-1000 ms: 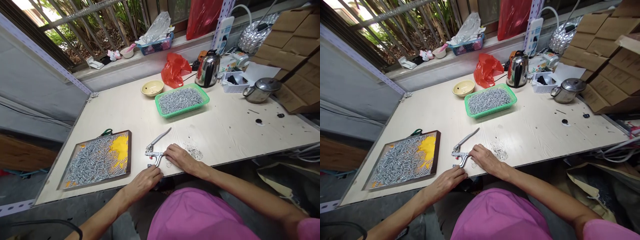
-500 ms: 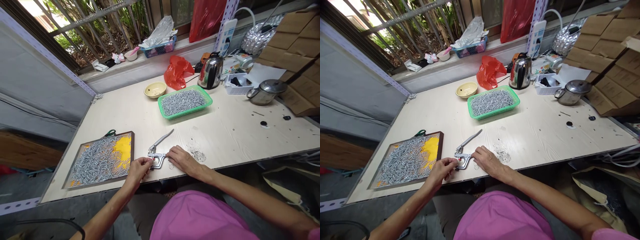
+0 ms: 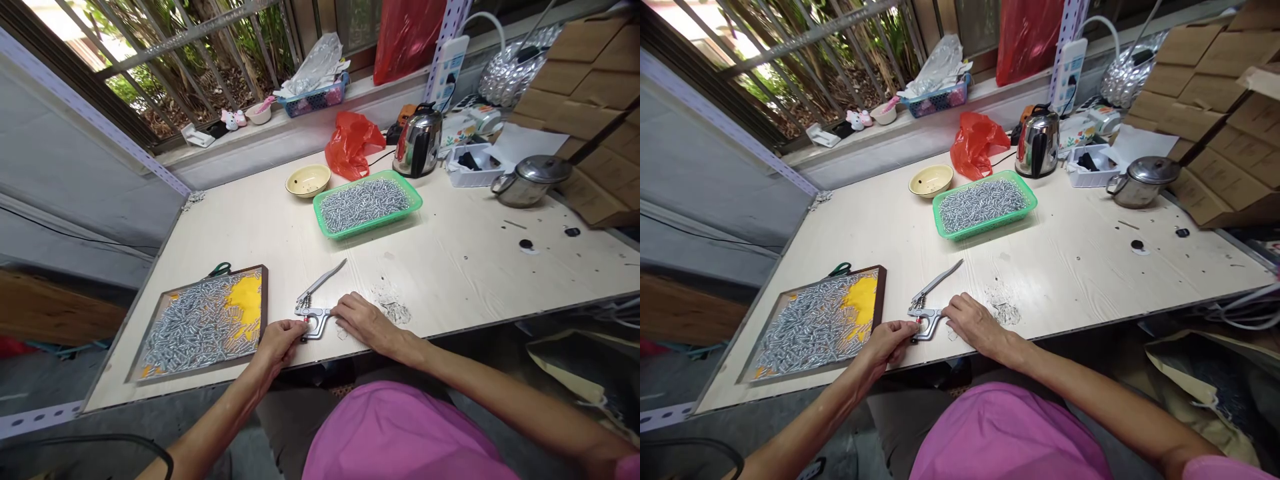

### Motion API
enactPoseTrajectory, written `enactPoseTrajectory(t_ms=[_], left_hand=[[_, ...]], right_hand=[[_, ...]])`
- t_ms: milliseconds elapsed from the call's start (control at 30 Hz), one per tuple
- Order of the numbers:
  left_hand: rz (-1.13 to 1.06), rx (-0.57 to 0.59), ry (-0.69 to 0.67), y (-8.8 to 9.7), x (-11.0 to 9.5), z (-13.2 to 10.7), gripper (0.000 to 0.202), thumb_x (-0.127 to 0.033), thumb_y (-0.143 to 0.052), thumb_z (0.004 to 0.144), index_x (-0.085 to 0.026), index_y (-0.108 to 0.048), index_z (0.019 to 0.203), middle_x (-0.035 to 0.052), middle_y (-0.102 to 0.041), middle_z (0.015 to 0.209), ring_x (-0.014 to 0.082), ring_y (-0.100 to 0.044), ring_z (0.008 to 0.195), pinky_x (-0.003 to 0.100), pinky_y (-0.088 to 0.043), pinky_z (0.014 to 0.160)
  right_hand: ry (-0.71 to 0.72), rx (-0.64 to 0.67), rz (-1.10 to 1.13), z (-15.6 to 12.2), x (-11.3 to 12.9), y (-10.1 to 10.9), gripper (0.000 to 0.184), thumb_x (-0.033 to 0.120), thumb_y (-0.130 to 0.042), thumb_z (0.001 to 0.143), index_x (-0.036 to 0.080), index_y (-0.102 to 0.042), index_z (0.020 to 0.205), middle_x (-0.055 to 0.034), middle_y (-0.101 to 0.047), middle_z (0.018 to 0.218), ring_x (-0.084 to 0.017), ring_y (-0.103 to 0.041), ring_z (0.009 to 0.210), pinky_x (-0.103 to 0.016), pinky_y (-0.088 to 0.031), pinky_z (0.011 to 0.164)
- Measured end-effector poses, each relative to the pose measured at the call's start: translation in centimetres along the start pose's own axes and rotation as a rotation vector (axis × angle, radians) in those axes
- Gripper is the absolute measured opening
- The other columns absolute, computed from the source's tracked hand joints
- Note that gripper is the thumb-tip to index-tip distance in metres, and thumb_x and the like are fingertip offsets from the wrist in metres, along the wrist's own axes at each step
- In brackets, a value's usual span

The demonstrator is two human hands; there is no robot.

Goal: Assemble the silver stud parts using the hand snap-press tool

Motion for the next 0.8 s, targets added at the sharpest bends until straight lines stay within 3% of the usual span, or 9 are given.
enactPoseTrajectory(t_ms=[267,433,467,533,600,633,700,800], left_hand=[[0.111,0.039,0.005,0.3,-0.5,-0.1,0.036,-0.048,-0.068,0.055,-0.019,-0.048,0.055,-0.0105,-0.035,0.035,0.0032,-0.026,0.027,0.019,-0.013,0.031],[0.165,0.038,0.027,0.3,-0.9,-0.3,0.038,-0.049,-0.068,0.054,-0.019,-0.045,0.052,-0.0092,-0.038,0.036,0.0030,-0.028,0.028,0.019,-0.013,0.032],[0.167,0.041,0.029,0.3,-0.9,-0.3,0.039,-0.049,-0.068,0.054,-0.019,-0.044,0.052,-0.0090,-0.039,0.036,0.0029,-0.028,0.028,0.019,-0.013,0.032],[0.163,0.047,0.032,0.3,-0.8,-0.3,0.039,-0.050,-0.068,0.054,-0.019,-0.045,0.053,-0.0094,-0.038,0.035,0.0029,-0.027,0.028,0.019,-0.013,0.032],[0.154,0.045,0.043,0.3,-0.6,-0.3,0.039,-0.051,-0.068,0.054,-0.019,-0.047,0.055,-0.0101,-0.036,0.034,0.0031,-0.026,0.028,0.019,-0.013,0.032],[0.147,0.044,0.049,0.3,-0.5,-0.3,0.038,-0.051,-0.069,0.053,-0.018,-0.047,0.056,-0.0104,-0.036,0.034,0.0032,-0.026,0.027,0.019,-0.013,0.032],[0.134,0.046,0.054,0.3,-0.4,-0.3,0.038,-0.050,-0.069,0.053,-0.018,-0.048,0.056,-0.0104,-0.036,0.034,0.0032,-0.026,0.028,0.019,-0.013,0.032],[0.116,0.054,0.046,0.3,-0.2,-0.3,0.040,-0.051,-0.069,0.053,-0.019,-0.045,0.054,-0.0101,-0.037,0.035,0.0029,-0.027,0.028,0.019,-0.014,0.032]], right_hand=[[-0.003,0.012,-0.011,0.0,0.1,-0.2,0.014,0.017,-0.048,0.092,0.016,-0.060,0.099,-0.0075,-0.057,0.093,-0.020,-0.050,0.092,-0.034,-0.047,0.081],[-0.025,0.115,-0.042,1.3,0.1,1.2,0.015,0.022,-0.053,0.090,0.018,-0.061,0.102,-0.0090,-0.057,0.100,-0.020,-0.052,0.095,-0.033,-0.047,0.081],[-0.039,0.134,-0.073,1.8,-0.2,1.6,0.023,0.026,-0.058,0.087,0.018,-0.059,0.108,-0.0113,-0.055,0.111,-0.022,-0.050,0.102,-0.036,-0.046,0.085],[-0.076,0.186,-0.162,3.1,-1.0,2.3,0.060,0.037,-0.072,0.074,0.017,-0.050,0.126,-0.0171,-0.041,0.135,-0.031,-0.039,0.121,-0.046,-0.039,0.096],[-0.093,0.281,-0.243,4.4,-2.1,2.4,0.095,0.049,-0.080,0.059,0.015,-0.038,0.137,-0.0212,-0.028,0.144,-0.039,-0.023,0.133,-0.055,-0.026,0.104],[-0.087,0.333,-0.268,4.9,-2.5,2.4,0.103,0.054,-0.081,0.055,0.013,-0.036,0.138,-0.0222,-0.028,0.144,-0.040,-0.018,0.135,-0.057,-0.021,0.106],[-0.058,0.408,-0.296,5.8,-3.0,2.1,0.103,0.061,-0.078,0.053,0.011,-0.039,0.135,-0.0219,-0.038,0.137,-0.040,-0.021,0.134,-0.058,-0.015,0.107],[-0.051,0.438,-0.309,6.3,-3.0,2.0,0.094,0.061,-0.076,0.055,0.010,-0.045,0.128,-0.0185,-0.049,0.123,-0.036,-0.038,0.121,-0.057,-0.018,0.106]])
Point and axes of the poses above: each hand's wrist, its own z-axis towards the middle knuckle, its own y-axis out of the back of the hand, x = y × z, the point moved 4 cm from there along z, towards the middle knuckle
